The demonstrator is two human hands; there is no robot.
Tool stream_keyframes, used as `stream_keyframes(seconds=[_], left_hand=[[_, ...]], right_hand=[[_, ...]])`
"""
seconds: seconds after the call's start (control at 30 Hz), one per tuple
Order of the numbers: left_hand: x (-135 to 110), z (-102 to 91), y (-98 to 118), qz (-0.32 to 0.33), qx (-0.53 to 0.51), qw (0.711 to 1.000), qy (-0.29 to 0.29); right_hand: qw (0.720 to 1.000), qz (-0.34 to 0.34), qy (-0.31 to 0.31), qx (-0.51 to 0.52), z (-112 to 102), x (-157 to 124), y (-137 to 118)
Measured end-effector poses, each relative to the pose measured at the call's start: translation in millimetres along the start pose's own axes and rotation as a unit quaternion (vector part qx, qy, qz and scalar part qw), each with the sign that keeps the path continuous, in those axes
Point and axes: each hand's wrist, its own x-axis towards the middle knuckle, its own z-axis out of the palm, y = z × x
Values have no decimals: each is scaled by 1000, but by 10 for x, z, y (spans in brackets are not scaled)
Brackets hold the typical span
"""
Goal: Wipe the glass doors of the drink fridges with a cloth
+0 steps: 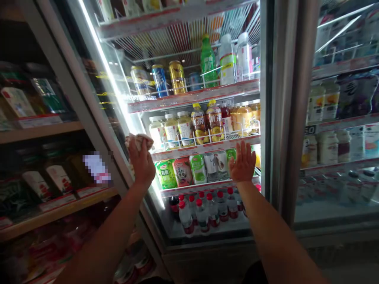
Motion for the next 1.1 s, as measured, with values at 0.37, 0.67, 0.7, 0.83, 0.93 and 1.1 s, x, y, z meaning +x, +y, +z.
stream_keyframes(seconds=[0.37, 0.67, 0.7, 0.83, 0.93, 1.1], left_hand=[[316, 274, 545, 34, -24, 999, 9], [456, 474, 1122, 74, -20, 996, -42], [486, 500, 1184, 73, -23, 996, -43], [382, 623, 1424, 156, -19, 982, -104], [240, 682, 1530, 278, -12, 945, -169], [182, 676, 1479, 319, 3, 932, -169]], right_hand=[[1000, 15, -16, 11, 9, 7, -8], [1000, 1, -1, -2, -16, 29, -15], [1000, 0, -1, 1, -19, 31, -16], [1000, -3, 6, 13, -27, 34, -19], [1000, -6, 9, 13, -29, 40, -19], [1000, -9, 9, 7, -18, 50, -23]])
